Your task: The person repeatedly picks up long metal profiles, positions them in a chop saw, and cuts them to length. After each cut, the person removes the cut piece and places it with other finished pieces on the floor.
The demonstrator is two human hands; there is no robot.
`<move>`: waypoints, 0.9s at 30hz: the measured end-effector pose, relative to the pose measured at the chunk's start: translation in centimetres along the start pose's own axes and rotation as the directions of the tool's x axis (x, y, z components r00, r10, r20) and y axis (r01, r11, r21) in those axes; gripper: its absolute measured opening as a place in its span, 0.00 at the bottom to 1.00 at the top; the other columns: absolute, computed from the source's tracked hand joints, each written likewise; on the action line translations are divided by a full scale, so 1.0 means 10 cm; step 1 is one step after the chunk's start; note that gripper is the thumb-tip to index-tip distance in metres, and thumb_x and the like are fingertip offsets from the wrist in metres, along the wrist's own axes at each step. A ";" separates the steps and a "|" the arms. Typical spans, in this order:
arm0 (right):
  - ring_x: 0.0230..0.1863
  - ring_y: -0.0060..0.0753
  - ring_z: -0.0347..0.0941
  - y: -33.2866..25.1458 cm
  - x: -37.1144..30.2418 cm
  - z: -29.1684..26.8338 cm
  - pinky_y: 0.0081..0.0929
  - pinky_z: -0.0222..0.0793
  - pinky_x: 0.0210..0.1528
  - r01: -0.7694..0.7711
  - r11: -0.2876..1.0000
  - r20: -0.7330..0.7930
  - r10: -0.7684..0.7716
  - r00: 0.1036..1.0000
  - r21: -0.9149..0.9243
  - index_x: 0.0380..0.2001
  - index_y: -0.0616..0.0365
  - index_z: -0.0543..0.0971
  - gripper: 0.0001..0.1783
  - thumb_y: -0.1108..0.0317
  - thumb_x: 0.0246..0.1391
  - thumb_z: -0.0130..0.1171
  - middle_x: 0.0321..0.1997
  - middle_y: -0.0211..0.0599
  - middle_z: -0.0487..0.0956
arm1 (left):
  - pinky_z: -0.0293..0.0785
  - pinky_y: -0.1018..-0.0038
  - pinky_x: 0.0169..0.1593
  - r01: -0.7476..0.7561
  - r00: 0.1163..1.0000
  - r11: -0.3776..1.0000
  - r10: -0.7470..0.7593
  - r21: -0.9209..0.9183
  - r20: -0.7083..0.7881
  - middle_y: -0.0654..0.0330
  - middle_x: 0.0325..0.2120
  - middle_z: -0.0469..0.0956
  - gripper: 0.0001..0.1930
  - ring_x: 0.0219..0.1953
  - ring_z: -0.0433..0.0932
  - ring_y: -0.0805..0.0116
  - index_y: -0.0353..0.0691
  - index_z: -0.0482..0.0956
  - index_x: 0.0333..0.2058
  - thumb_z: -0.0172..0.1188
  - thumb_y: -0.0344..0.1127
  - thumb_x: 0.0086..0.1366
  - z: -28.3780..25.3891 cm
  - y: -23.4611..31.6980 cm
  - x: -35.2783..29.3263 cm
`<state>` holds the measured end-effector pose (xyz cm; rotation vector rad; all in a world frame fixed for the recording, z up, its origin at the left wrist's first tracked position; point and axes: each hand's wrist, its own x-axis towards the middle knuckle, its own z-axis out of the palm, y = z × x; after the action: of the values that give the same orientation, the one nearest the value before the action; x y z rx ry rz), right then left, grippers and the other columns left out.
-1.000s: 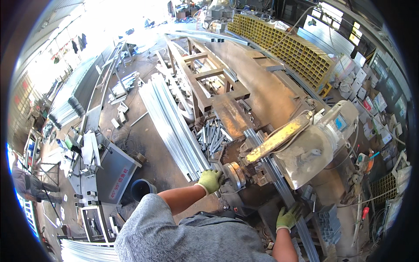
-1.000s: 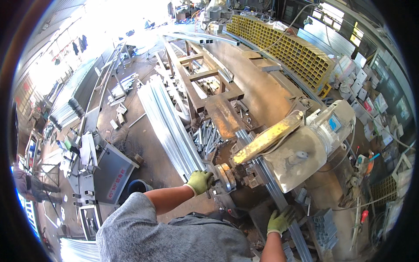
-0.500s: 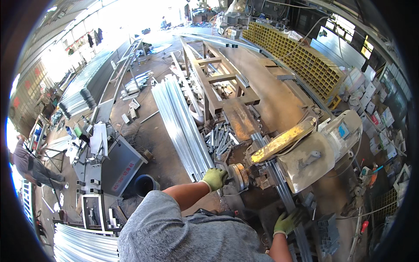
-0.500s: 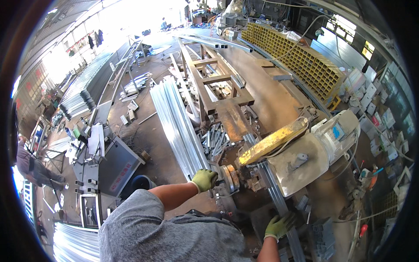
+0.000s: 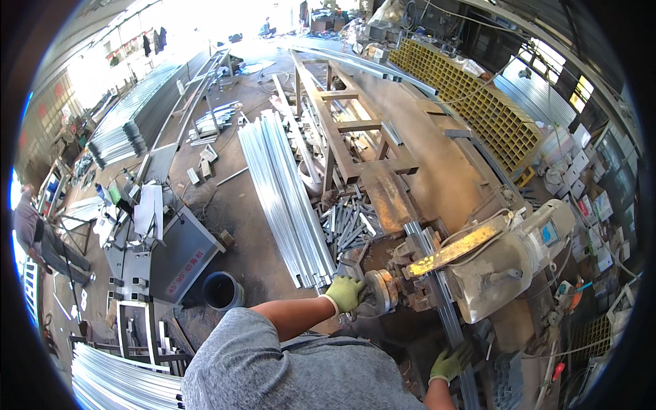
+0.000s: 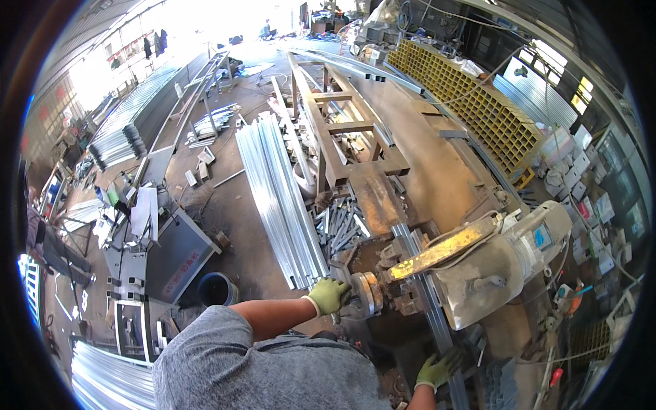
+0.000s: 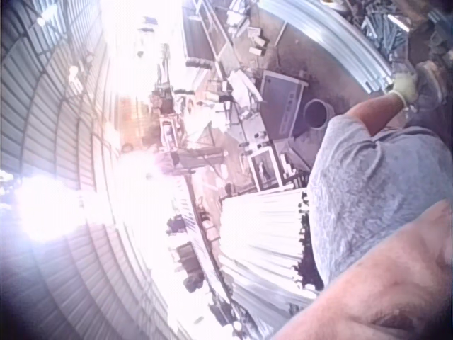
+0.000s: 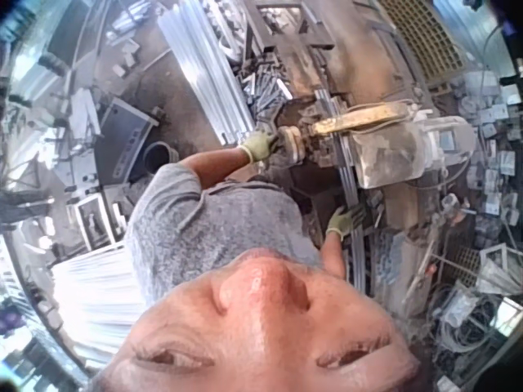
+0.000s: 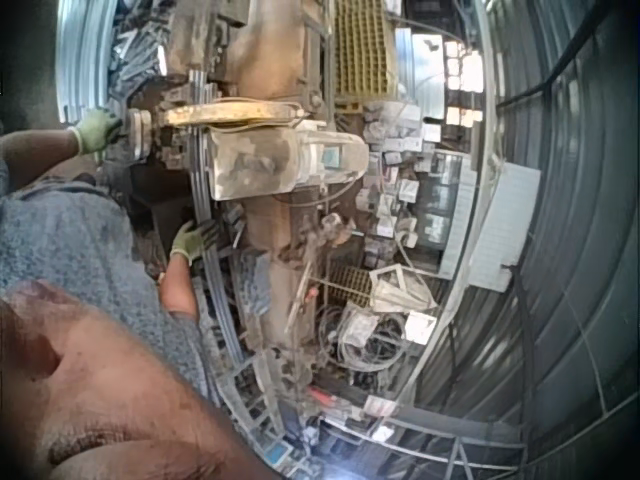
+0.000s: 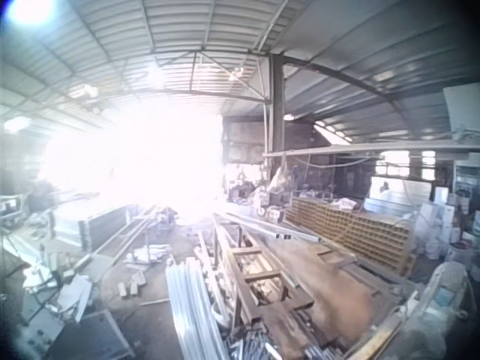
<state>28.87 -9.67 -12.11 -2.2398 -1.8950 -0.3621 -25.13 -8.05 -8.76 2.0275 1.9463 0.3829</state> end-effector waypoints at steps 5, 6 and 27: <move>0.96 0.72 0.62 -0.05 -0.01 -0.04 0.65 0.57 0.97 -0.061 0.998 0.087 0.062 0.994 -0.013 0.94 0.62 0.67 0.51 0.51 0.76 0.67 0.97 0.63 0.67 | 0.87 0.37 0.57 -0.017 0.999 1.000 0.016 0.012 0.040 0.44 0.48 0.95 0.20 0.51 0.94 0.33 0.45 0.93 0.56 0.63 0.53 0.85 0.01 -0.04 0.03; 0.96 0.71 0.62 -0.06 -0.02 -0.06 0.64 0.57 0.97 -0.030 0.999 0.028 0.030 0.999 -0.013 0.94 0.62 0.67 0.51 0.51 0.76 0.68 0.97 0.63 0.67 | 0.87 0.37 0.57 -0.025 0.998 1.000 0.024 0.018 0.058 0.45 0.48 0.95 0.19 0.51 0.94 0.33 0.45 0.93 0.55 0.63 0.53 0.85 0.02 -0.04 0.04; 0.93 0.74 0.66 -0.03 0.03 -0.15 0.68 0.56 0.98 -0.013 0.990 -0.084 0.025 0.996 0.139 0.87 0.60 0.76 0.46 0.53 0.71 0.68 0.93 0.64 0.74 | 0.88 0.38 0.50 -0.209 0.966 0.978 0.204 -0.012 -0.158 0.46 0.39 0.95 0.13 0.42 0.94 0.34 0.47 0.92 0.47 0.65 0.47 0.82 0.07 -0.01 0.14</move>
<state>28.55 -9.75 -10.58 -2.1170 -1.7964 -0.3088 -24.92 -6.64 -9.50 2.2500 1.8064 0.6325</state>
